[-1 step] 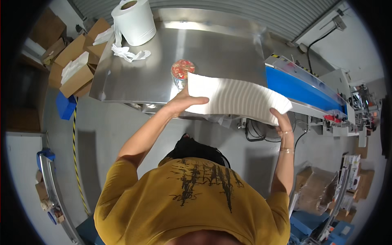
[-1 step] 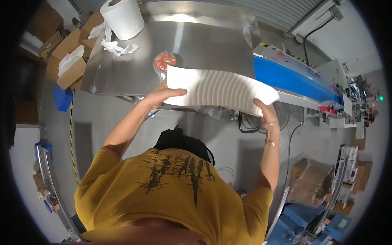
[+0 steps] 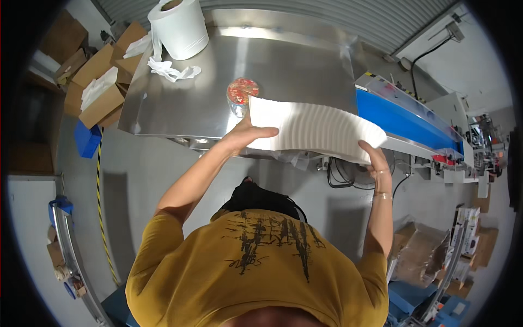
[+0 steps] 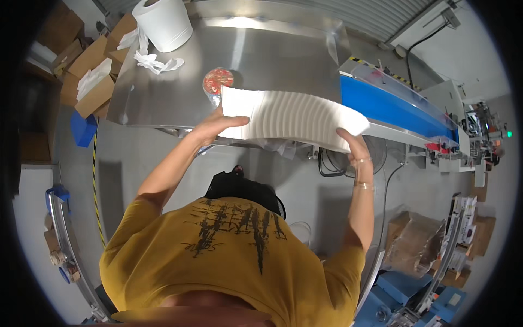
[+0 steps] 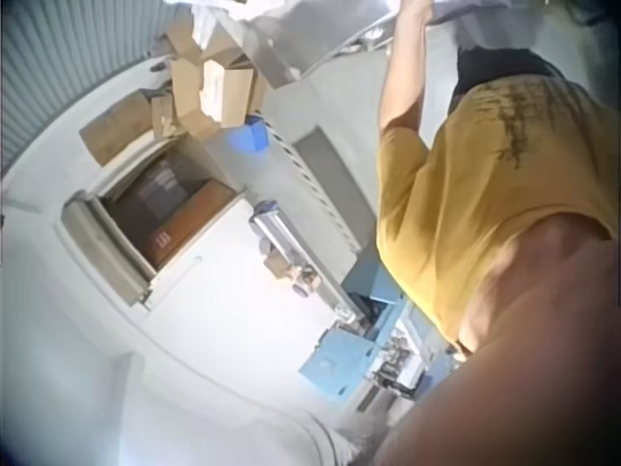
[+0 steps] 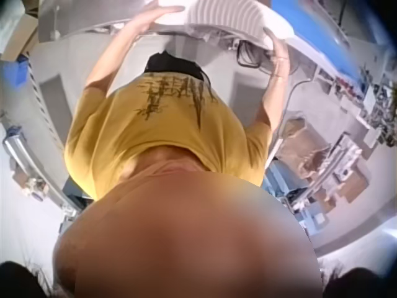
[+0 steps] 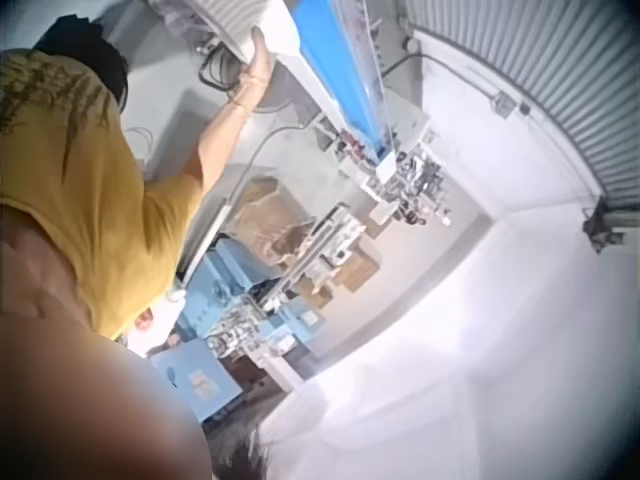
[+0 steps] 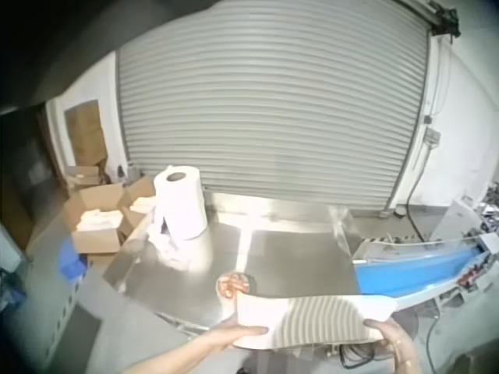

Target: Processing and inspecting stacks of white paper napkins or sheets on a conveyor line in an industrial facility.

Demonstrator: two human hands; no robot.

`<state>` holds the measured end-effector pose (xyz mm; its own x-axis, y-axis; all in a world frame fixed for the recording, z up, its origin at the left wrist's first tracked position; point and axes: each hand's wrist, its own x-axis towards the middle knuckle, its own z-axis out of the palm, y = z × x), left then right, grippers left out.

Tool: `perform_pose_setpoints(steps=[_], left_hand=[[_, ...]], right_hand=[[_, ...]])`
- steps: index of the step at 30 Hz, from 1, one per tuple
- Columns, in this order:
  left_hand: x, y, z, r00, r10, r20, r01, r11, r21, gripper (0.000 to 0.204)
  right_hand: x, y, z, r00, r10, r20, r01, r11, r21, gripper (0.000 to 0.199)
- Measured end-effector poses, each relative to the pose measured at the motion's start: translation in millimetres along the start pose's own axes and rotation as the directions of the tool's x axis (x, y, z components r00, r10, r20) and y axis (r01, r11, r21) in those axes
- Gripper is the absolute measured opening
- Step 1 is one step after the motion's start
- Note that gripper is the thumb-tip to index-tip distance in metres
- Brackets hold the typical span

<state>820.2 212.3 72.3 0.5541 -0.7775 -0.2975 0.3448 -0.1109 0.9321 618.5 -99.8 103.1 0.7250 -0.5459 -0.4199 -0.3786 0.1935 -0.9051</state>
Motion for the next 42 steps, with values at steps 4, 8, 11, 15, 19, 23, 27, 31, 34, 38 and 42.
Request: perform_pose_setpoints(steps=[4,8,11,15,19,23,27,31,34,38,42], left_hand=[[25,-5,-42,0.977,-0.093,-0.190,0.107,0.992,0.064,0.099],[10,15,-74,0.909,-0.200,-0.366,0.364,0.808,0.463,0.100],[2,30,-73,0.836,-0.258,-0.483,0.545,0.485,0.684,0.103],[-3,39,-39,0.806,-0.263,-0.530,0.570,0.583,0.579,0.101],[-13,3,11,0.716,-0.113,-0.689,0.487,0.788,0.377,0.089],[-8,21,89,0.696,-0.320,-0.643,0.287,0.945,-0.159,0.088],[-6,-19,139,0.711,-0.341,-0.615,-0.010,0.870,-0.494,0.079],[17,-19,191,0.728,-0.406,-0.552,-0.183,0.661,-0.728,0.056],[32,-21,221,0.795,-0.383,-0.471,-0.295,0.435,-0.851,0.053],[50,-31,268,0.837,-0.405,-0.368,-0.334,0.155,-0.930,0.062],[58,-39,299,0.922,-0.343,-0.181,-0.261,-0.204,-0.943,0.066]], right_hand=[[101,-12,6,0.983,0.175,0.057,-0.155,0.956,-0.248,0.060],[209,-38,41,0.924,0.183,0.336,-0.034,0.914,-0.405,0.070],[235,-104,89,0.937,0.145,0.318,0.203,0.517,-0.832,0.086],[251,-153,119,0.704,0.000,0.710,0.592,0.552,-0.587,0.098],[305,-152,168,0.646,-0.060,0.761,0.721,0.375,-0.582,0.115],[334,-149,199,0.664,-0.055,0.746,0.736,0.224,-0.639,0.129],[330,-155,233,0.573,-0.041,0.819,0.811,0.172,-0.559,0.127],[307,-160,257,0.447,-0.005,0.895,0.893,0.072,-0.445,0.120],[286,-155,274,0.305,0.095,0.948,0.951,0.015,-0.307,0.111],[225,-149,281,0.118,0.210,0.971,0.993,-0.007,-0.119,0.098],[186,-131,283,-0.069,0.285,0.956,0.998,0.011,0.069,0.089]])
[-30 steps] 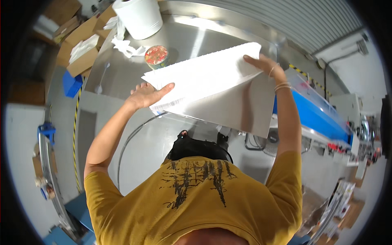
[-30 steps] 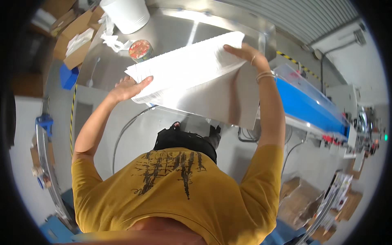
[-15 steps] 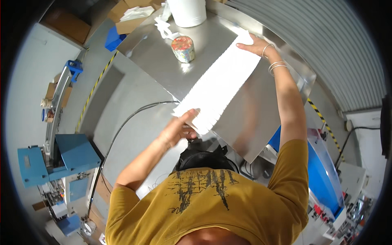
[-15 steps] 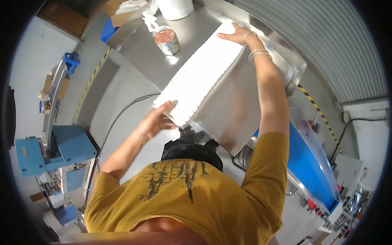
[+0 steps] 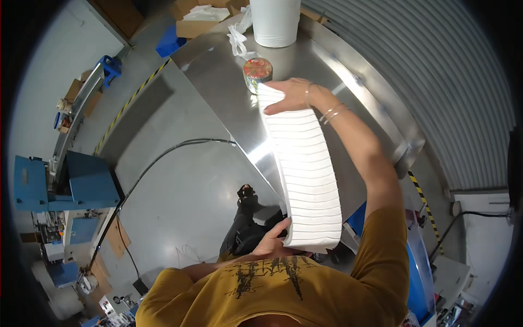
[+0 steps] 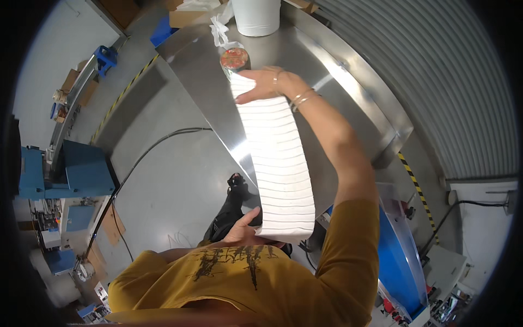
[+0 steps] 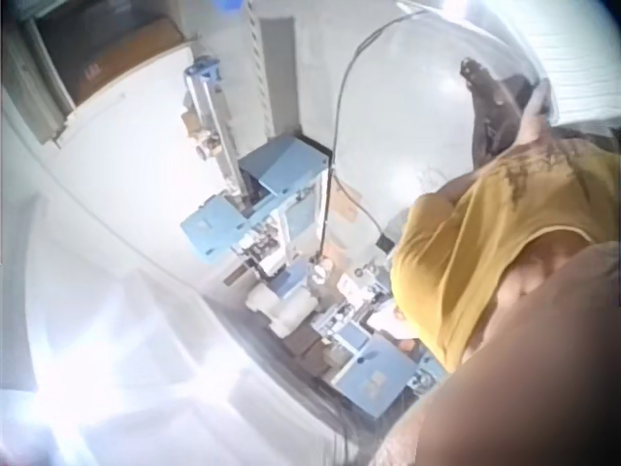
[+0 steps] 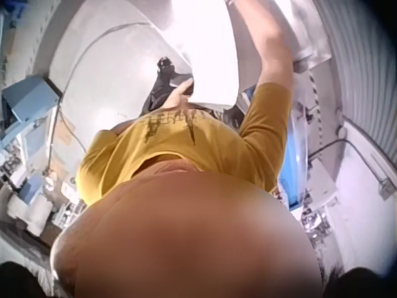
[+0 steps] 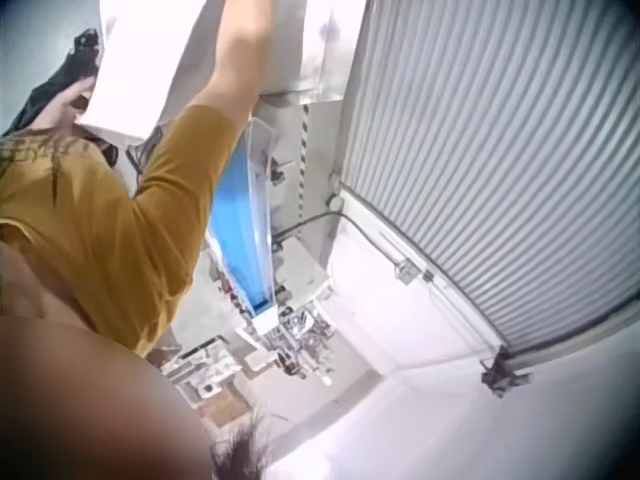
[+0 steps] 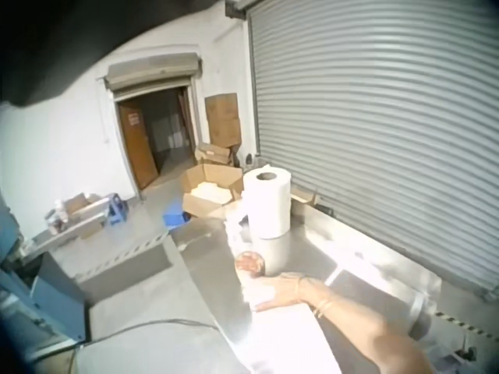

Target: Processing and inspecting stacks of white paper napkins or sheets on a conveyor line in an industrial facility.

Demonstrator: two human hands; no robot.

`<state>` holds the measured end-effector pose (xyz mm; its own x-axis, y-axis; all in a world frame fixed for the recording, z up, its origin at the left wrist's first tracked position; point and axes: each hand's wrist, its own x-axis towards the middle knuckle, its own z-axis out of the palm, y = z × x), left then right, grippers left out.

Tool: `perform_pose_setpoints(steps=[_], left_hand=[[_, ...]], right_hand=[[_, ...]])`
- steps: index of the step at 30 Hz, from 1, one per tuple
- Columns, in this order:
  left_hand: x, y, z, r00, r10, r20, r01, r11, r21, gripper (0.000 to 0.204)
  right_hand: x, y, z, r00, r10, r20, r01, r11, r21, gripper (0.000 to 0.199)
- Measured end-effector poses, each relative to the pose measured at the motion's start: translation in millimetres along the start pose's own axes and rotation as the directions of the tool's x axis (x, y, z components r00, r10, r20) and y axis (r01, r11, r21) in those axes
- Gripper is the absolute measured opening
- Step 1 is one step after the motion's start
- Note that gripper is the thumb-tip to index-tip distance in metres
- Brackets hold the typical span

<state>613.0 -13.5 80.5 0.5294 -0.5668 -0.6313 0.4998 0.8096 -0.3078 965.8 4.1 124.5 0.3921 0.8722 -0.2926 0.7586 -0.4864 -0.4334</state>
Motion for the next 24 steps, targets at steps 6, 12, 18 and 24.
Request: perform_pose_setpoints(steps=[6,12,18,24], left_hand=[[17,-7,19,0.976,0.187,-0.109,-0.173,0.977,0.127,0.067],[42,12,2,0.969,0.139,0.203,-0.144,0.990,0.009,0.076],[50,4,26,0.988,0.085,0.131,-0.094,0.993,0.065,0.089],[45,-6,21,0.998,-0.070,-0.006,0.069,0.947,0.314,0.068]], right_hand=[[-2,25,18,0.671,-0.468,-0.575,0.240,0.871,-0.429,0.068],[-193,2,45,0.708,0.191,-0.680,-0.319,0.945,-0.066,0.049],[-317,-1,195,0.849,0.479,-0.223,-0.379,0.847,0.374,0.093],[-312,-10,239,0.648,0.615,-0.448,0.050,0.553,0.832,0.066]])
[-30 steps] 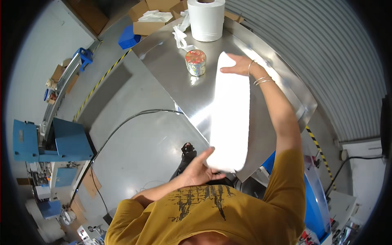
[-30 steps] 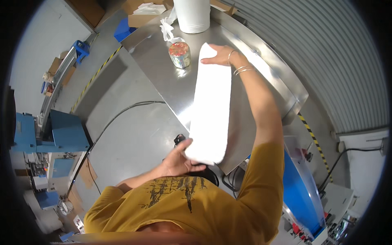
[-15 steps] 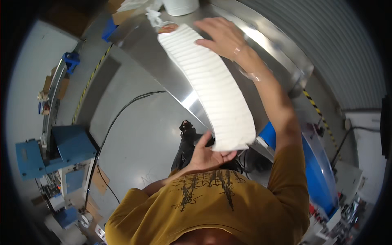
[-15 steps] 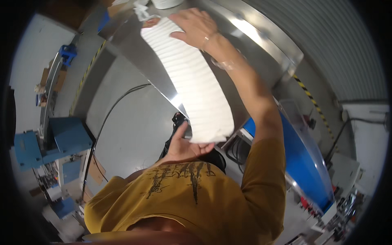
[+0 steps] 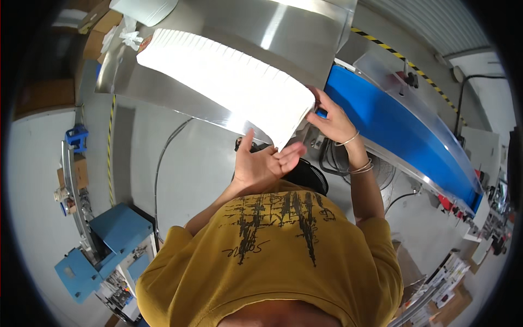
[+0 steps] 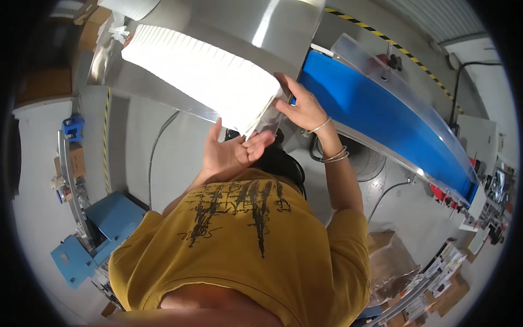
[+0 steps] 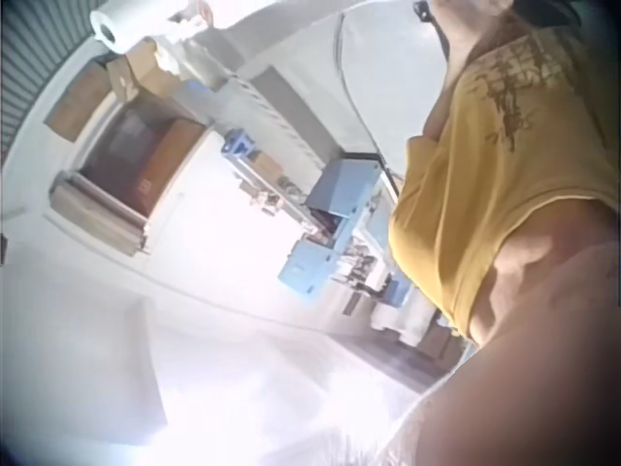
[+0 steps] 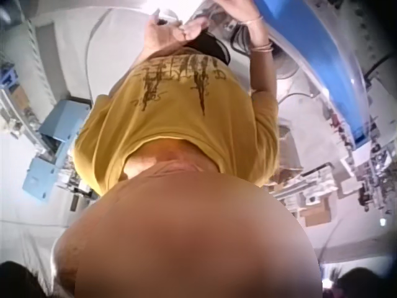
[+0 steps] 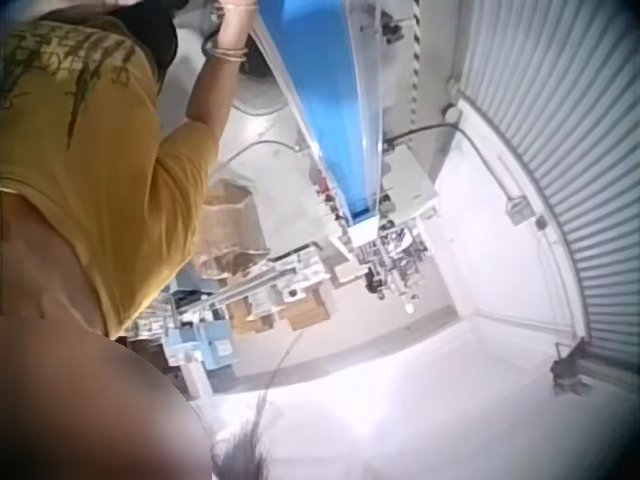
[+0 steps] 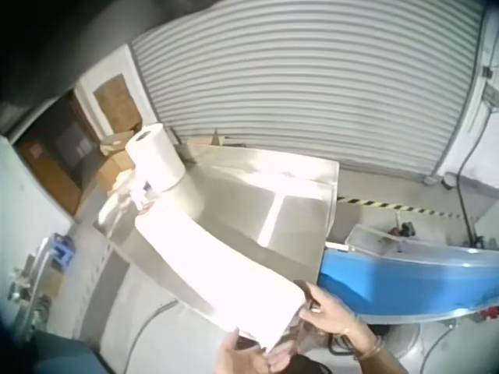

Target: Processing and inspecting stacks of white paper napkins or sheets on a conveyor line in an industrial facility.

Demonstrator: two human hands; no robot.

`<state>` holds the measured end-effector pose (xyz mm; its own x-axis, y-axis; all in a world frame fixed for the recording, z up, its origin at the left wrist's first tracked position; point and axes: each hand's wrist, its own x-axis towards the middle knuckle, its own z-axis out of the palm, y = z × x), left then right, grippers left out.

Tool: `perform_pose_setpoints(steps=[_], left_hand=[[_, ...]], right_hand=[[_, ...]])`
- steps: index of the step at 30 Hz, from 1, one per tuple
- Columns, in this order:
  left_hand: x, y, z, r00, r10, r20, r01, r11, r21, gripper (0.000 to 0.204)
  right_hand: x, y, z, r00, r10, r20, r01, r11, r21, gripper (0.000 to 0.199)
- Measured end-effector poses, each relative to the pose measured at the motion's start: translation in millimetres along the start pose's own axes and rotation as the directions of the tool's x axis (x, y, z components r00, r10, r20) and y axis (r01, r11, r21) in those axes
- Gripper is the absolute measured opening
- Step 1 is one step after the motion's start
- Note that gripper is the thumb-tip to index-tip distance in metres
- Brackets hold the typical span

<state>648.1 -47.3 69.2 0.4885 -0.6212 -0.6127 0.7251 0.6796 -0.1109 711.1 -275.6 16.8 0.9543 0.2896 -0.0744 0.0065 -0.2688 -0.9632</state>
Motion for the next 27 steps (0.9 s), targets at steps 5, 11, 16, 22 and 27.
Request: perform_pose_setpoints(steps=[5,11,16,22,27], left_hand=[[4,-8,-29,0.991,0.096,0.090,-0.121,0.394,0.911,0.021],[13,2,-2,0.921,0.257,0.291,-0.284,-0.064,0.957,0.024],[-8,-4,30,0.972,0.120,0.204,-0.177,-0.206,0.962,0.017],[23,-1,61,0.441,0.255,0.861,-0.045,-0.951,0.305,0.053],[36,4,45,0.427,0.242,0.871,-0.035,-0.958,0.284,0.045]], right_hand=[[-7,-3,2,0.998,-0.029,-0.061,0.032,0.999,0.039,0.061],[-7,2,8,0.993,-0.069,-0.094,0.089,0.969,0.231,0.066],[3,20,30,0.982,-0.025,-0.187,0.085,0.944,0.319,0.054],[-1,7,31,0.943,-0.080,-0.324,0.118,0.988,0.100,0.046],[-3,8,19,0.905,-0.193,-0.379,0.140,0.977,-0.163,0.046]])
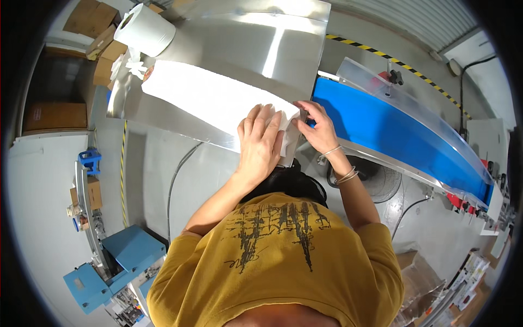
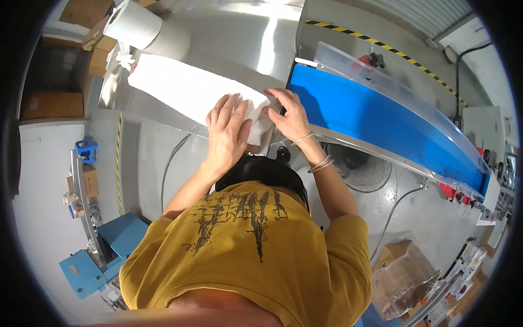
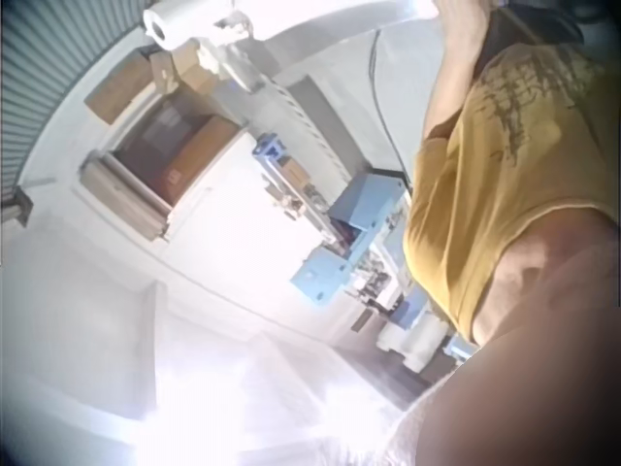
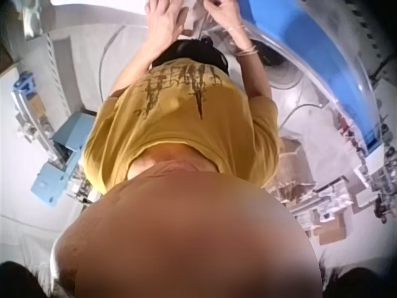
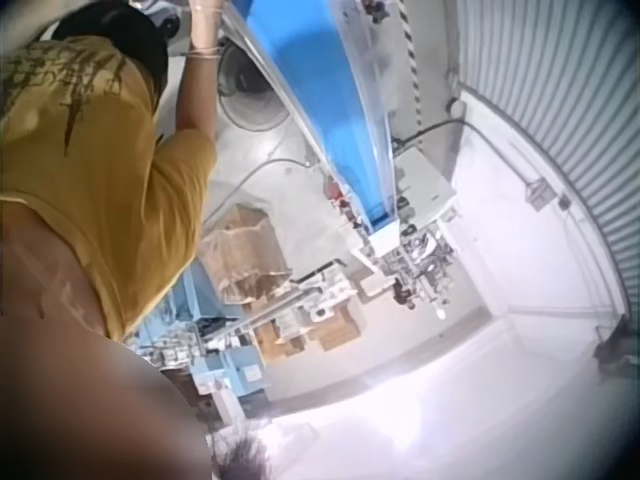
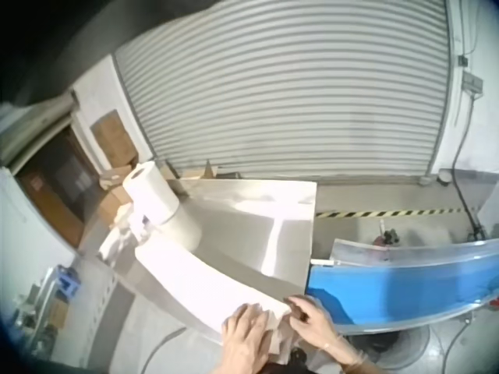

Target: Processing and inspecting stacks of white paper napkins or sheets on a conveyor line in an industrial facility.

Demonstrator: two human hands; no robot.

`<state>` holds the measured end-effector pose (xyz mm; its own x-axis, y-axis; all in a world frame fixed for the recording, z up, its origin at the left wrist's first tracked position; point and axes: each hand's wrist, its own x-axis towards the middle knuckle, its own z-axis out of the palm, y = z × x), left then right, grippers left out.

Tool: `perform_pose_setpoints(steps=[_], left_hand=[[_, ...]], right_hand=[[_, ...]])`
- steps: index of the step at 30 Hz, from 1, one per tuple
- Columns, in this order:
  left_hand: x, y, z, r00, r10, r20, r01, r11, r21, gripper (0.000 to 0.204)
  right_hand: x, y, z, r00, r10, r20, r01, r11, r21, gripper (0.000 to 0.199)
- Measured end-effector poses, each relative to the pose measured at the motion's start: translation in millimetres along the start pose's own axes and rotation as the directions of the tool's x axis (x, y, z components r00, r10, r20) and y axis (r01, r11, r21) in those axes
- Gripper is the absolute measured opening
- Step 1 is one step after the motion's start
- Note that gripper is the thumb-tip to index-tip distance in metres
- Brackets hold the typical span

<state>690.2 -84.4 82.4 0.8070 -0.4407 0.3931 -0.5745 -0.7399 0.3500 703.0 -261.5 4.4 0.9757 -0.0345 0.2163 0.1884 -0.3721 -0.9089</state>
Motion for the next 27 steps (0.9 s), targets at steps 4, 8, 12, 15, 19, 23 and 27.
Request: perform_pose_setpoints(steps=[4,8,12,15,19,23,27], left_hand=[[-1,-1,3,1.000,0.005,-0.008,-0.005,1.000,-0.002,0.041],[-4,-4,3,0.999,0.031,-0.017,-0.031,0.999,0.015,0.037],[-7,-7,6,0.997,0.055,-0.045,-0.054,0.998,0.023,0.034],[-6,-6,5,0.997,0.058,-0.041,-0.058,0.998,-0.006,0.033],[-6,-6,0,0.997,0.077,-0.003,-0.077,0.997,0.001,0.030],[-4,-7,-3,1.000,0.004,0.003,-0.004,0.998,-0.068,0.032],[-3,-14,1,0.998,-0.048,-0.035,0.049,0.998,0.027,0.040]], right_hand=[[5,-8,-21,0.998,0.016,0.064,-0.014,0.999,-0.029,0.048],[8,-8,-30,0.986,0.014,0.165,-0.017,1.000,0.018,0.052],[9,-8,-35,0.968,0.048,0.248,-0.068,0.995,0.075,0.050],[12,-7,-39,0.949,0.058,0.310,-0.102,0.987,0.125,0.049],[18,-4,-40,0.922,-0.062,0.383,0.001,0.988,0.156,0.045],[11,18,-41,0.956,-0.147,0.252,0.092,0.972,0.218,0.032],[0,39,-64,0.890,0.434,-0.141,-0.405,0.894,0.192,0.031]])
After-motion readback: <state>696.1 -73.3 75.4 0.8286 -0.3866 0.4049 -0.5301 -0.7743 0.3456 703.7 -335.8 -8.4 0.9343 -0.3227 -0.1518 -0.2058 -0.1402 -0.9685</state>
